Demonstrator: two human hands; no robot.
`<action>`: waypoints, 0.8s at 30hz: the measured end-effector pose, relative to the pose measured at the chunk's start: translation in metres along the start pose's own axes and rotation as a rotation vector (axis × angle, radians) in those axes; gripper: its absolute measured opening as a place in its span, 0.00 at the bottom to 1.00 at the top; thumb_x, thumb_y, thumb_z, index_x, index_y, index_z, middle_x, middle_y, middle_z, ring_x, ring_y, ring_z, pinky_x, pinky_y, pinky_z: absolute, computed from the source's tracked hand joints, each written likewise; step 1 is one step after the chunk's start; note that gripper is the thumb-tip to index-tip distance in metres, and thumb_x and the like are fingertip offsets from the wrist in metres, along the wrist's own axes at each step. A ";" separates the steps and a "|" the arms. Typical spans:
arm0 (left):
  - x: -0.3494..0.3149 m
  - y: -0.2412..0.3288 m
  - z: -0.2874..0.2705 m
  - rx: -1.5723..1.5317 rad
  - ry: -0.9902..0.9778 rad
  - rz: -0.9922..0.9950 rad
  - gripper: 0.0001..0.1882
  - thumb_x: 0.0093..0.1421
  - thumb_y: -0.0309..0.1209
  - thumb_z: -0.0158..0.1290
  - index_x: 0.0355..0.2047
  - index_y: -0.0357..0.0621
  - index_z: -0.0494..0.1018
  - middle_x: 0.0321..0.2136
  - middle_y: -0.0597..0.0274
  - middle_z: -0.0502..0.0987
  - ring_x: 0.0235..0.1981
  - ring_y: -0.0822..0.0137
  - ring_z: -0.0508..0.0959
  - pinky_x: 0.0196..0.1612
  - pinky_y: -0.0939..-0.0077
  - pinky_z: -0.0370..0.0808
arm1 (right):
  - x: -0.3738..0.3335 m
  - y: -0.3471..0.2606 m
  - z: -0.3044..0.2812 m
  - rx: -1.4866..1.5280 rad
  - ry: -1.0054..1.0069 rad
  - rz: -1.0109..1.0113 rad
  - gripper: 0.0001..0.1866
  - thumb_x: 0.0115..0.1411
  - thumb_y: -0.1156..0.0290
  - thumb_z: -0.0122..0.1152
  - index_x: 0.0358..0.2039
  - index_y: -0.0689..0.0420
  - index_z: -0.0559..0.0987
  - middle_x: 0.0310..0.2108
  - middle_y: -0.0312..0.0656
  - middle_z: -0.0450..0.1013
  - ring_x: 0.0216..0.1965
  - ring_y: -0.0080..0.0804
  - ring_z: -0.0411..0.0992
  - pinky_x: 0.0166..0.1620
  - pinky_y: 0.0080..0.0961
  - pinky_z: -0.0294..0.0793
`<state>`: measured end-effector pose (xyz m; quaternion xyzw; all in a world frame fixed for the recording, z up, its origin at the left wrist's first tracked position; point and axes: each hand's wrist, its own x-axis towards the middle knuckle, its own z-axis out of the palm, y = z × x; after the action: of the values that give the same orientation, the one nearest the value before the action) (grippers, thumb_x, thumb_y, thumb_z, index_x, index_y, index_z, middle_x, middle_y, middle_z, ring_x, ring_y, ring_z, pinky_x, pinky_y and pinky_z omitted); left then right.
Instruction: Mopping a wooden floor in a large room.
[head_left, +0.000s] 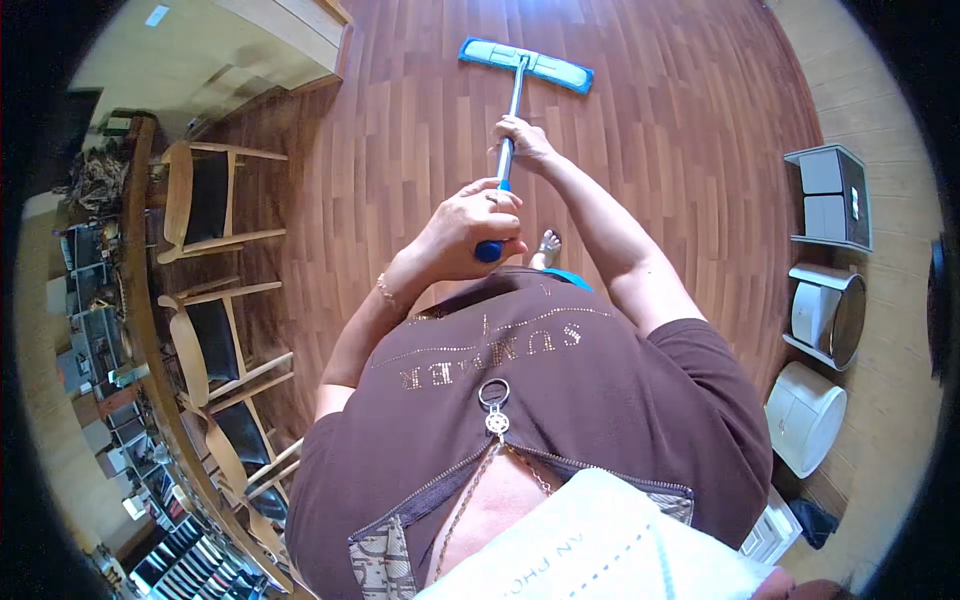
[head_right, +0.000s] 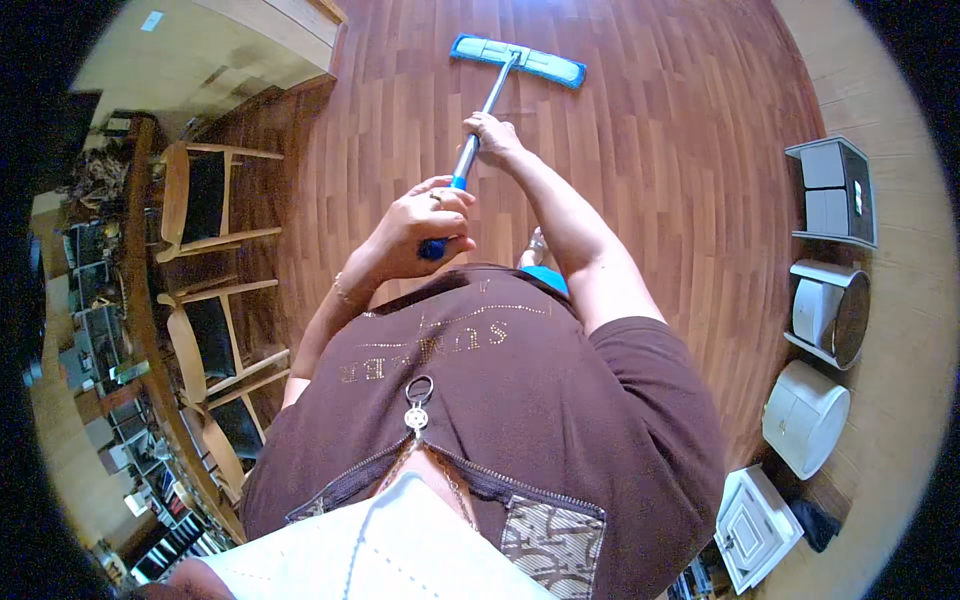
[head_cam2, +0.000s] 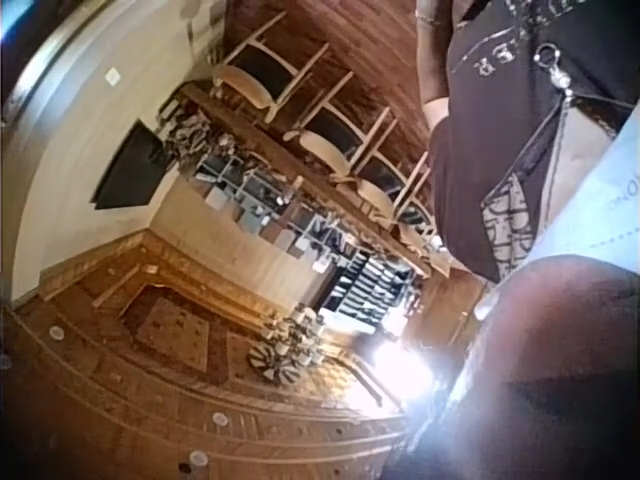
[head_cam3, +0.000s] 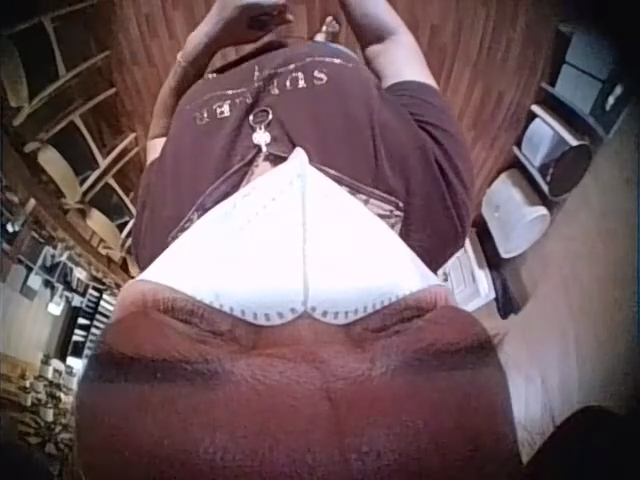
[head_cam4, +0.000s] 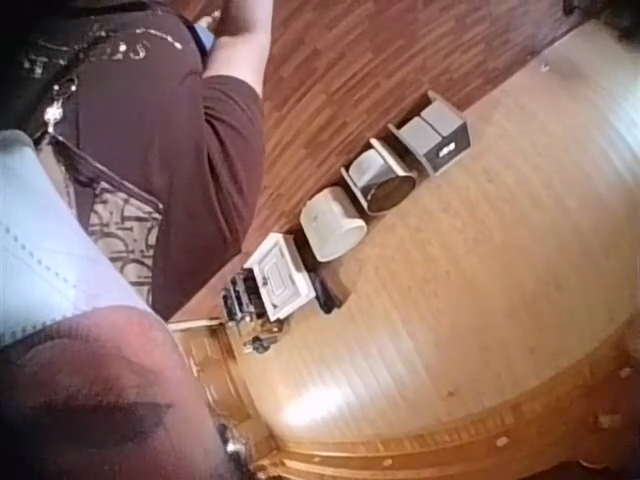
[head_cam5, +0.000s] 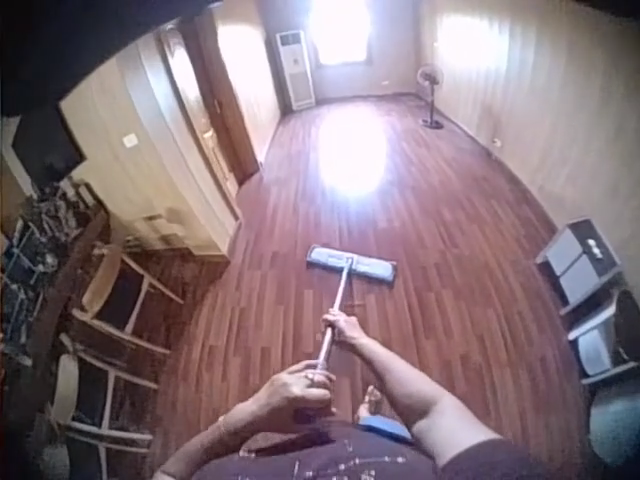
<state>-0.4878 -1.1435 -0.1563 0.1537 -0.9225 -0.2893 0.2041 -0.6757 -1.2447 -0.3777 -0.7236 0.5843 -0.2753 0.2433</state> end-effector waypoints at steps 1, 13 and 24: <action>0.007 0.006 -0.014 -0.005 -0.003 -0.001 0.11 0.49 0.33 0.63 0.22 0.46 0.72 0.29 0.61 0.76 0.41 0.62 0.79 0.60 0.54 0.67 | 0.005 -0.015 -0.015 0.004 -0.016 -0.042 0.16 0.45 0.54 0.72 0.27 0.48 0.78 0.36 0.39 0.77 0.47 0.42 0.73 0.44 0.43 0.71; 0.078 0.063 -0.114 -0.272 0.065 0.250 0.13 0.52 0.37 0.63 0.21 0.43 0.74 0.15 0.67 0.68 0.17 0.67 0.73 0.44 0.58 0.79 | 0.001 -0.105 -0.090 0.258 0.115 -0.384 0.12 0.50 0.64 0.69 0.18 0.48 0.73 0.18 0.33 0.72 0.26 0.37 0.73 0.51 0.44 0.66; 0.128 -0.034 -0.128 -0.176 0.143 0.074 0.08 0.45 0.28 0.64 0.19 0.47 0.73 0.18 0.67 0.72 0.22 0.64 0.76 0.50 0.58 0.73 | 0.122 -0.033 -0.092 0.188 0.026 -0.405 0.13 0.52 0.59 0.66 0.19 0.49 0.74 0.22 0.37 0.73 0.34 0.38 0.74 0.50 0.45 0.62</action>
<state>-0.5341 -1.2817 -0.0436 0.1211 -0.8817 -0.3497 0.2928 -0.6948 -1.3600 -0.2738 -0.7968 0.4018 -0.3810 0.2420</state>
